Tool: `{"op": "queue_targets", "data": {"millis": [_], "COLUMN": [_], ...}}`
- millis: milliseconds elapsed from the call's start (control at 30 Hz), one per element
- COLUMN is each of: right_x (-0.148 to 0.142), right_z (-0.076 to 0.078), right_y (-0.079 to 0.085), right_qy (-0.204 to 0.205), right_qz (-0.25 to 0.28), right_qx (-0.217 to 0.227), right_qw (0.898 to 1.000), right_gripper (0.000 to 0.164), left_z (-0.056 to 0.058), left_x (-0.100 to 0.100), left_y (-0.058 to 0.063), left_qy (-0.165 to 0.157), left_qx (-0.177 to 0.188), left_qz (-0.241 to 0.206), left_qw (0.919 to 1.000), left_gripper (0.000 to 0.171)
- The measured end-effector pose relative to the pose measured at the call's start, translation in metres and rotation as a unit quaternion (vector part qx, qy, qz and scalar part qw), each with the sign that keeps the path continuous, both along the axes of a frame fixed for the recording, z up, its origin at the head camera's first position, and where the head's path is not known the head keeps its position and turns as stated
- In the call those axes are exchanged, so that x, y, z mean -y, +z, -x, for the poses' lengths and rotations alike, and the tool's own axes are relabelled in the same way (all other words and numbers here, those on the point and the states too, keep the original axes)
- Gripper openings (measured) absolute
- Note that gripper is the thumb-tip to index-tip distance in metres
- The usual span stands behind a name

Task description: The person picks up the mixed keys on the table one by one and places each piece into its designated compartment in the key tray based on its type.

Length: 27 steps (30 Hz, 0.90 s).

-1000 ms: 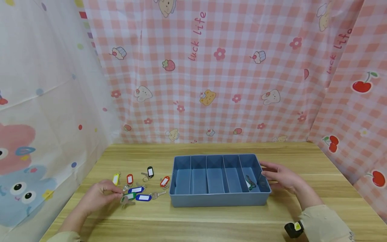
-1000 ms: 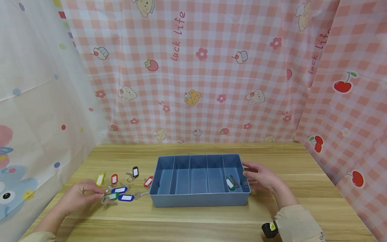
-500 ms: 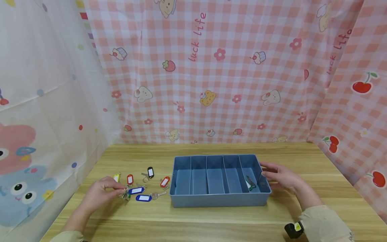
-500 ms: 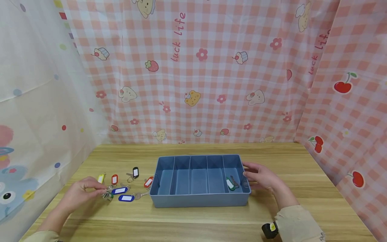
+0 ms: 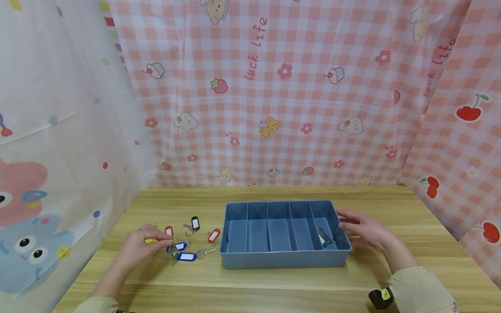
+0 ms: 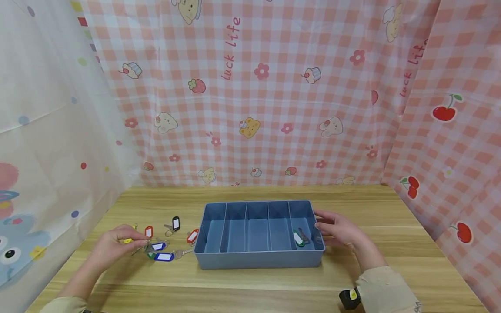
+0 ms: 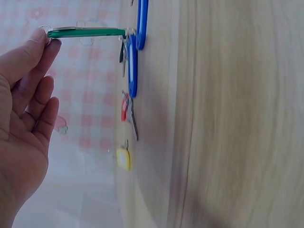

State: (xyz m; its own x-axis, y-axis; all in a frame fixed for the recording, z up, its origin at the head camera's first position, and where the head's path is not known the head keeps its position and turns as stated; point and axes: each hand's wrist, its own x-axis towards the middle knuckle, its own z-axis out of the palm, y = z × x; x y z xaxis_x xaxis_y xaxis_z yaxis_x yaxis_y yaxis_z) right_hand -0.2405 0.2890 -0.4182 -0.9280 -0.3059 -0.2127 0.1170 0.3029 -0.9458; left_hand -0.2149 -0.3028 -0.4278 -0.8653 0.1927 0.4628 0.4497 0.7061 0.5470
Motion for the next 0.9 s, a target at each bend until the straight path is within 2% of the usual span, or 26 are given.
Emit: {"op": "queue_targets", "data": {"millis": [467, 900], "right_x": [0.000, 0.000], "right_z": [0.000, 0.000], "right_y": [0.000, 0.000], "right_qy": [0.002, 0.002], "right_qz": [-0.007, -0.003], "right_qx": [-0.001, 0.001], "right_qw": [1.000, 1.000], "right_gripper": [0.066, 0.066], "left_z": [0.003, 0.014], "left_x": [-0.018, -0.033], "left_y": [0.001, 0.000], "left_qy": [-0.003, -0.015], "left_qx": [0.012, -0.032], "left_qz": [-0.017, -0.024], "left_qw": [0.9998, 0.9991], "left_gripper": [0.012, 0.013]}}
